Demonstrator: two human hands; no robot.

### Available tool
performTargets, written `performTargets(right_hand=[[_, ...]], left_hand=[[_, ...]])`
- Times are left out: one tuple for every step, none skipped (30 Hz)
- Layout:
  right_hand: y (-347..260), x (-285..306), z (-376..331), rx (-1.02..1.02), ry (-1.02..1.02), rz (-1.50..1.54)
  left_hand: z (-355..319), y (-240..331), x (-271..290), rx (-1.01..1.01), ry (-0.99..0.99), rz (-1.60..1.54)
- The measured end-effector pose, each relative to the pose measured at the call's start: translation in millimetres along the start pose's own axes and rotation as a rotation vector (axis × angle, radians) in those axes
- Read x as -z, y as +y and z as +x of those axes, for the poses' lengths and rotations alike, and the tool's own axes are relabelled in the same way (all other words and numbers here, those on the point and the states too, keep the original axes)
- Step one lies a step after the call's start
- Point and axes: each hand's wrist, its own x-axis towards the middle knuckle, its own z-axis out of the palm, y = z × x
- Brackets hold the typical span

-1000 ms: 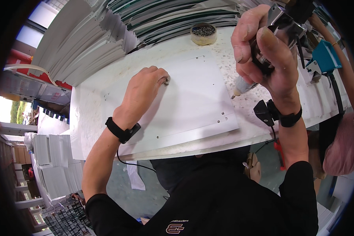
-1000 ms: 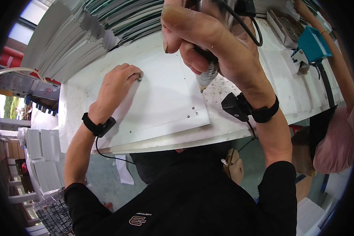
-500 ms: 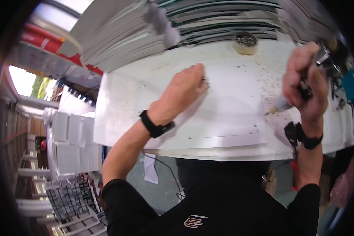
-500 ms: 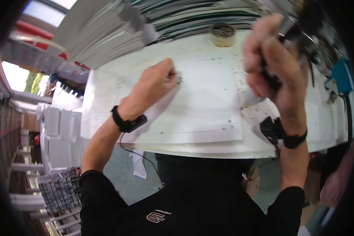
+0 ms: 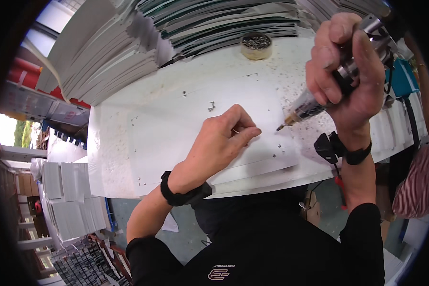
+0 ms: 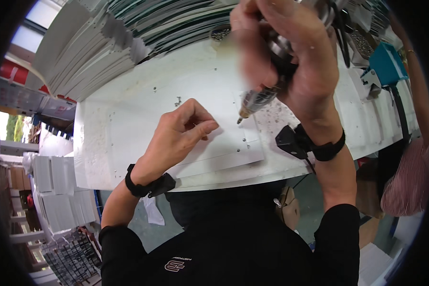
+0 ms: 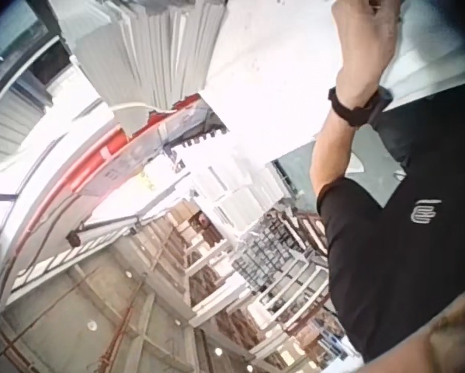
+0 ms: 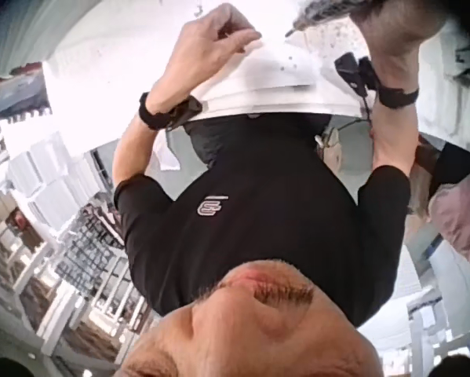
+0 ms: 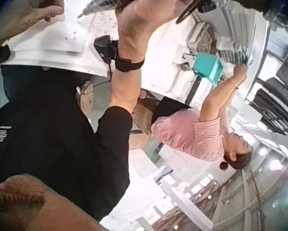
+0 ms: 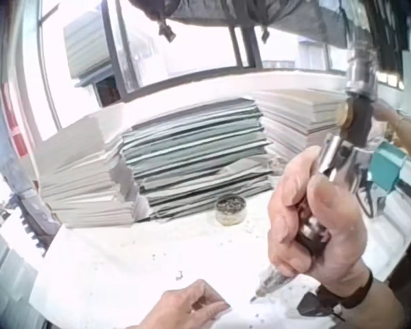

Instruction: The person uses a pneumatic screwdriver to fasten screws into a white rectangular frame on a workbench. They then pick up the frame, place it on a stack, and retrieve a dark panel to insert into a second frame. The person applies a white substance to the panel using a small brush and places a white cover sheet on top.

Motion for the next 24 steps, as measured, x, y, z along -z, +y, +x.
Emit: performTargets(right_hand=[[-2.5, -3.7, 0.5, 0.007, 0.06, -0.046], [-4.8, -5.0, 2.0, 0.012, 0.095, -0.036], [-6.2, -9.6, 3.1, 0.021, 0.131, -0.022], [-6.8, -12.0, 5.8, 0.03, 0.141, 0.049], [-6.5, -12.2, 7.2, 0.035, 0.151, 0.092], [-5.8, -13.6, 7.5, 0.043, 0.165, 0.134], [-3.4, -12.7, 7.0, 0.049, 0.18, 0.147], [-3.7, -15.9, 7.3, 0.046, 0.209, 0.147], [-2.9, -19.5, 7.5, 0.044, 0.239, 0.152], [-6.5, -29.4, 8.4, 0.033, 0.285, 0.143], [-4.9, -30.6, 8.0, 0.028, 0.295, 0.163], [-4.4, -31.8, 8.1, 0.024, 0.303, 0.181], [2.7, -25.5, 6.9, 0.027, 0.276, 0.227], [2.7, -27.3, 7.3, 0.023, 0.287, 0.239], [3.0, -29.1, 8.3, 0.018, 0.298, 0.25], [-2.8, -40.0, 10.3, 0.008, 0.346, 0.226], [-3.5, -42.2, 10.8, 0.006, 0.36, 0.213], [-4.3, -44.6, 11.4, 0.005, 0.373, 0.201], [-1.5, -41.1, 10.7, 0.013, 0.352, 0.199], [-0.3, -39.8, 10.3, 0.015, 0.339, 0.202], [1.1, -38.2, 9.7, 0.016, 0.327, 0.204], [1.6, -37.8, 9.3, 0.012, 0.322, 0.21], [1.2, -38.8, 9.2, 0.008, 0.328, 0.214], [1.3, -40.3, 9.1, 0.003, 0.333, 0.22]], left_hand=[[0.2, 0.3, -1.3, 0.034, -0.017, -0.061], [1.2, 0.4, -3.7, 0.069, -0.031, -0.123], [0.4, 0.6, -3.8, 0.111, -0.039, -0.176], [1.1, -1.2, -5.2, 0.12, -0.046, -0.253], [2.1, -4.8, -6.9, 0.129, -0.05, -0.332], [1.3, -7.7, -8.4, 0.141, -0.058, -0.409], [0.5, -8.7, -10.0, 0.159, -0.055, -0.463], [-0.4, -9.4, -11.6, 0.176, -0.05, -0.517], [-2.5, -10.8, -12.3, 0.196, -0.043, -0.568], [-4.9, -12.6, -13.2, 0.208, -0.041, -0.62], [-7.4, -14.9, -14.4, 0.22, -0.037, -0.672], [-8.5, -16.7, -15.1, 0.228, -0.035, -0.725], [-9.0, -20.1, -15.1, 0.22, -0.048, -0.751], [-9.6, -24.4, -14.6, 0.212, -0.062, -0.778], [-9.5, -27.0, -14.7, 0.205, -0.075, -0.805], [-9.4, -27.2, -15.2, 0.208, -0.075, -0.821], [-9.2, -27.3, -15.6, 0.21, -0.074, -0.837], [-9.0, -27.2, -15.6, 0.211, -0.072, -0.85], [-9.0, -27.5, -15.8, 0.208, -0.07, -0.852], [-9.0, -28.1, -16.2, 0.205, -0.069, -0.854], [-9.0, -28.5, -16.5, 0.203, -0.068, -0.856], [-9.0, -27.8, -16.5, 0.207, -0.068, -0.853], [-9.1, -26.2, -16.4, 0.211, -0.067, -0.851], [-9.6, -25.6, -16.1, 0.215, -0.065, -0.848]])
